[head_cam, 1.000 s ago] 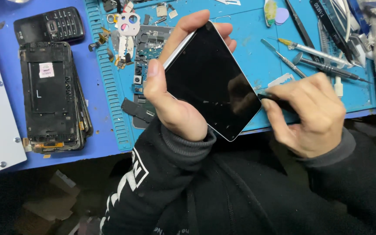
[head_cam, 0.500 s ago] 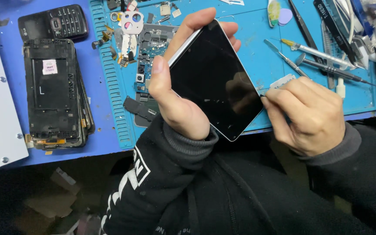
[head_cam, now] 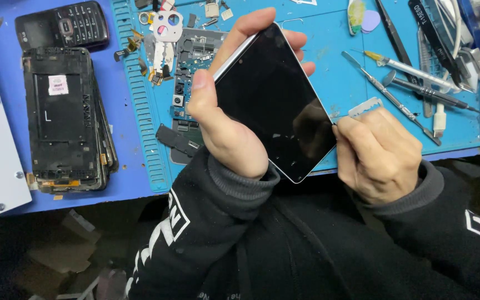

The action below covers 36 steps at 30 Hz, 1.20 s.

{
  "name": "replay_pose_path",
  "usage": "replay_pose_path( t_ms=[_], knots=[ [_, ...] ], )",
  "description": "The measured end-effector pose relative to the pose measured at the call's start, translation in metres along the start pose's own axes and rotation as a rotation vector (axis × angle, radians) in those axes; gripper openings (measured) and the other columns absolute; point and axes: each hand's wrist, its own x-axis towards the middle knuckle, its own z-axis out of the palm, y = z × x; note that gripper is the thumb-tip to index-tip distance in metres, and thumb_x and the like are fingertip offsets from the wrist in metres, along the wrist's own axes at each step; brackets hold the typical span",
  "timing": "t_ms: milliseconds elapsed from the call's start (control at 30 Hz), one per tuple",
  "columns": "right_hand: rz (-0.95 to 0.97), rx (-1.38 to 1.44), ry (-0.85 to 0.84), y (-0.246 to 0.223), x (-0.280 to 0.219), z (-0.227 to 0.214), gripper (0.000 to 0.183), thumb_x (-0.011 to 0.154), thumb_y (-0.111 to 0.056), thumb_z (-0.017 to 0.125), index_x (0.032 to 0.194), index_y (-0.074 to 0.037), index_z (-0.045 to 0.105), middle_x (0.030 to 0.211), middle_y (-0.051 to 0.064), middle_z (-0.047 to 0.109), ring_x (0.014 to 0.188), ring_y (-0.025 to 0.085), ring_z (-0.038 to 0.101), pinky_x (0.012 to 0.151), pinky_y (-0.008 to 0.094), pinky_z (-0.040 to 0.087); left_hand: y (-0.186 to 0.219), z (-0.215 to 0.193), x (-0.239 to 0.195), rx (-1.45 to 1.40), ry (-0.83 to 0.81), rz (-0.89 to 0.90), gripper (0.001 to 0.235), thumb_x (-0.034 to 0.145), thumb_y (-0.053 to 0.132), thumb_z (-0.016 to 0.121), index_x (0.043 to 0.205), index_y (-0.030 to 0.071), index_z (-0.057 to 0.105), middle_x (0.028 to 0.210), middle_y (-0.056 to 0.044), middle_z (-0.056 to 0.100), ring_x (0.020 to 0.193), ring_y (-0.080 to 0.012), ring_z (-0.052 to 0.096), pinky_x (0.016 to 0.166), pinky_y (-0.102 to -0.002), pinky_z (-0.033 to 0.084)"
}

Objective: The person is using a razor blade to carefully pry the screen off a smartphone on a cluttered workbench.

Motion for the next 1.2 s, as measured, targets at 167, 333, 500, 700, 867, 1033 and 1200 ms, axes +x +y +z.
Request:
replay_pose_path(
  t_ms=[167,333,500,700,867,1033,1200],
  knots=[
    [0.055,0.011,-0.009,0.008,-0.015,0.007,0.024,0.091,0.015,0.074,0.108,0.002,0.064,0.088,0.014,0.056,0.073,0.031,0.059,0.067,0.038,0.046,-0.002,-0.001,0.000,-0.044,0.017,-0.007,0.072,0.112,0.057,0.029,0.142,-0.005,0.049,0.119,-0.021,0.063,0.106,-0.0272,0.061,0.101,-0.042,0.053],
    [0.030,0.016,-0.031,0.002,0.000,-0.003,0.022,0.085,0.011,0.073,0.103,0.003,0.064,0.086,0.016,0.059,0.075,0.034,0.061,0.069,0.041,0.048,0.000,-0.001,0.000,-0.022,-0.005,-0.010,0.072,0.112,0.059,0.028,0.143,-0.004,0.048,0.120,-0.020,0.063,0.106,-0.0268,0.061,0.101,-0.042,0.053],
    [0.082,0.033,-0.094,0.000,0.010,-0.021,0.017,0.085,0.004,0.075,0.099,0.001,0.066,0.083,0.015,0.062,0.071,0.031,0.062,0.064,0.039,0.048,0.000,-0.001,-0.002,-0.001,-0.017,-0.008,0.072,0.113,0.058,0.028,0.143,-0.004,0.048,0.123,-0.021,0.062,0.108,-0.0260,0.061,0.103,-0.041,0.051],
    [-0.019,-0.006,-0.145,0.007,0.011,-0.022,0.015,0.084,0.004,0.076,0.095,0.000,0.067,0.081,0.013,0.061,0.072,0.031,0.063,0.064,0.039,0.049,0.000,0.001,-0.002,-0.015,-0.039,-0.013,0.071,0.113,0.056,0.028,0.143,-0.004,0.048,0.124,-0.021,0.062,0.109,-0.0260,0.061,0.105,-0.041,0.050],
    [-0.045,-0.018,-0.141,0.004,0.008,-0.017,0.017,0.083,0.007,0.075,0.095,0.002,0.064,0.082,0.014,0.059,0.074,0.033,0.061,0.065,0.041,0.048,0.000,0.002,-0.003,-0.022,-0.033,-0.005,0.070,0.115,0.056,0.027,0.143,-0.004,0.048,0.123,-0.021,0.062,0.108,-0.0265,0.061,0.105,-0.041,0.051],
    [-0.077,-0.041,-0.070,0.003,0.004,-0.009,0.020,0.078,0.012,0.073,0.095,0.005,0.064,0.079,0.015,0.056,0.069,0.034,0.057,0.063,0.042,0.046,0.000,0.002,-0.002,0.000,-0.026,0.008,0.071,0.114,0.057,0.027,0.142,-0.005,0.049,0.122,-0.021,0.063,0.107,-0.0268,0.062,0.104,-0.041,0.052],
    [-0.023,-0.014,-0.029,0.009,-0.012,0.002,0.020,0.086,0.014,0.073,0.100,0.003,0.063,0.084,0.014,0.055,0.073,0.031,0.057,0.063,0.039,0.045,-0.001,0.002,-0.002,0.010,-0.035,0.002,0.074,0.110,0.057,0.026,0.142,-0.005,0.049,0.121,-0.021,0.063,0.106,-0.0270,0.062,0.102,-0.041,0.053]
  ],
)
